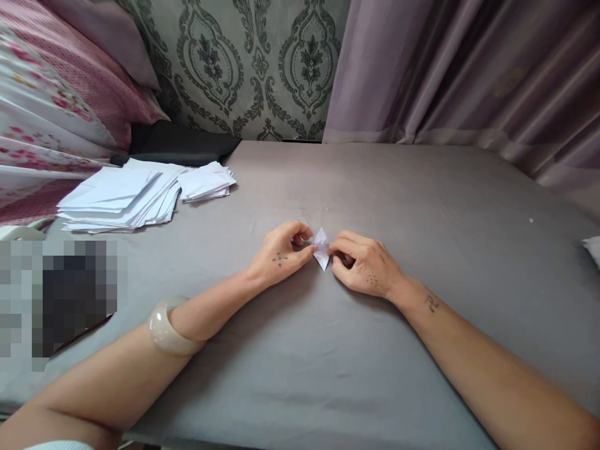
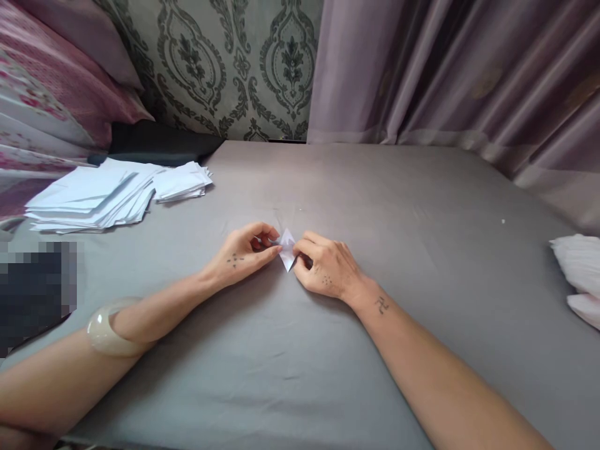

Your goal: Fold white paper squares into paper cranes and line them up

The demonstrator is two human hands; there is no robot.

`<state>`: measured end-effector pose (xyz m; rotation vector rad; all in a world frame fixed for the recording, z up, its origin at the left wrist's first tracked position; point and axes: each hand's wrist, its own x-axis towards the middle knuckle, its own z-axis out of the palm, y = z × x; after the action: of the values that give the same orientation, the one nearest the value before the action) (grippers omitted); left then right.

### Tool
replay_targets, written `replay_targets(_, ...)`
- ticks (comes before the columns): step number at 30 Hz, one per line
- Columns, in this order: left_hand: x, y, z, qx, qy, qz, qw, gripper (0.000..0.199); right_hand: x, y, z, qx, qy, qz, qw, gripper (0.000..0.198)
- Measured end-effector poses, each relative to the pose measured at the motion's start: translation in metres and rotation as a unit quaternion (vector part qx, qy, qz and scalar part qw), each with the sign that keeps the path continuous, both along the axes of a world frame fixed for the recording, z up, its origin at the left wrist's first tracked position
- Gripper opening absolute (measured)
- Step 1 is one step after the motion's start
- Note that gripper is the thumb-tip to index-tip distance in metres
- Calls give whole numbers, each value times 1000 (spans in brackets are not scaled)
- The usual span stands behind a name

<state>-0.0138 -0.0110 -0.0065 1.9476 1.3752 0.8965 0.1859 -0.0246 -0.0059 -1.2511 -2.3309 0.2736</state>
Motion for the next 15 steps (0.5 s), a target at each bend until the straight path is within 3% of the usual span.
replay_targets(2,0,-1,0,23,13,-20,999,15,0,1,-1,-20,17,-30,999,11)
replay_targets(5,0,-2,1,51,32,-39,997,14,-1,3,-2,-52,40,-56,996,24)
replay_targets(15,2,-5,3,86,78,-101,988,14,-2,3,-3,-37,22,-18,999,26)
